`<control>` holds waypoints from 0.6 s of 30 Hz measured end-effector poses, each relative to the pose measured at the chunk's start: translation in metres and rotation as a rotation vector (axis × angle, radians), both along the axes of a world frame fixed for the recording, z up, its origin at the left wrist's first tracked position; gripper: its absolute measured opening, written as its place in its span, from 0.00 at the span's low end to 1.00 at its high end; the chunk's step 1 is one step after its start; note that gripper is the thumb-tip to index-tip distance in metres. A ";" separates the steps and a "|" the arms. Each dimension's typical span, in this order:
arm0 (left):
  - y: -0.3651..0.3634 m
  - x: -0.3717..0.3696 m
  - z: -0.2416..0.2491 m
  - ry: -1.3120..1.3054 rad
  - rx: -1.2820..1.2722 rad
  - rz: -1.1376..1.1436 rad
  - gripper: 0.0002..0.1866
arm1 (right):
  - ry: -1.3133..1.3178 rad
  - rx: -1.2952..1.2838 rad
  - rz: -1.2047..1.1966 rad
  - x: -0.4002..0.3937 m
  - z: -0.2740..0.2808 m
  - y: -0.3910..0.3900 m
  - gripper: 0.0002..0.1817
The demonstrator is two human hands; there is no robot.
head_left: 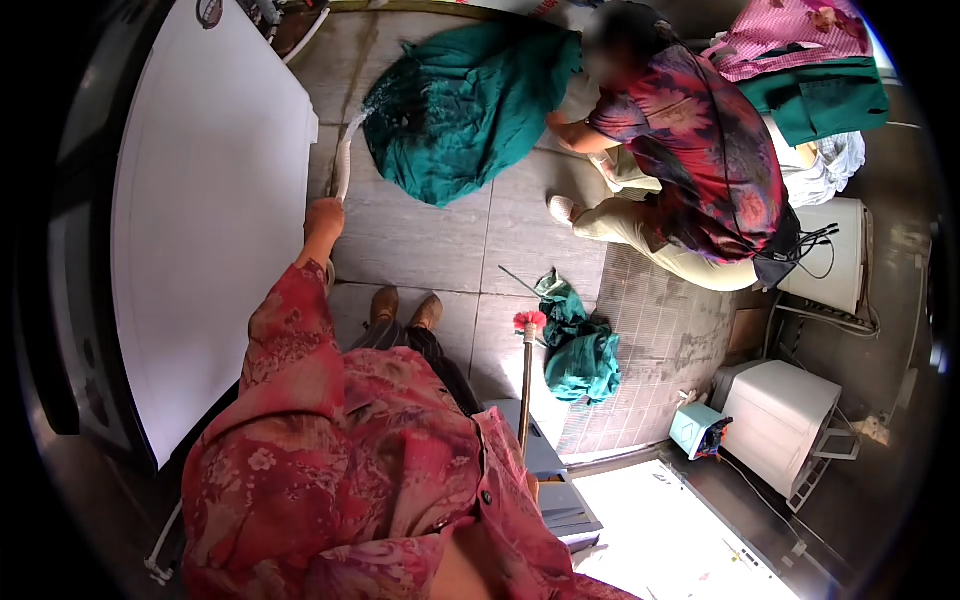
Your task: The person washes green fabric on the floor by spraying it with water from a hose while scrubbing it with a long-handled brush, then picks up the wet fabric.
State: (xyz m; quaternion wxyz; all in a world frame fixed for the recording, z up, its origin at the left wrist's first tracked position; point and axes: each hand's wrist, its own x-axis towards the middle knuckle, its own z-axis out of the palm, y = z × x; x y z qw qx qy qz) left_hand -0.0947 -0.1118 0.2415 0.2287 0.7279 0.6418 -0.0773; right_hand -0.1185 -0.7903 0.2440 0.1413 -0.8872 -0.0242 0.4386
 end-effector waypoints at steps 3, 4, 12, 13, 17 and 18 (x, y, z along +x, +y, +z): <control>0.002 -0.005 0.006 -0.092 -0.048 -0.016 0.19 | 0.000 0.004 -0.007 -0.001 0.003 -0.002 0.19; 0.001 -0.003 0.009 -0.092 -0.044 -0.013 0.19 | 0.002 0.009 -0.005 -0.001 0.003 -0.002 0.19; -0.004 -0.011 0.011 -0.071 -0.089 0.050 0.19 | -0.017 0.025 0.003 -0.008 -0.008 -0.012 0.19; -0.003 -0.013 0.009 -0.075 -0.087 0.055 0.19 | -0.022 0.029 0.007 -0.009 -0.013 -0.014 0.19; 0.002 -0.018 -0.009 -0.049 -0.072 -0.018 0.19 | -0.005 0.045 -0.015 -0.009 -0.002 -0.003 0.19; 0.001 -0.019 -0.010 -0.063 -0.088 -0.022 0.19 | -0.002 0.037 -0.019 -0.011 0.001 -0.002 0.19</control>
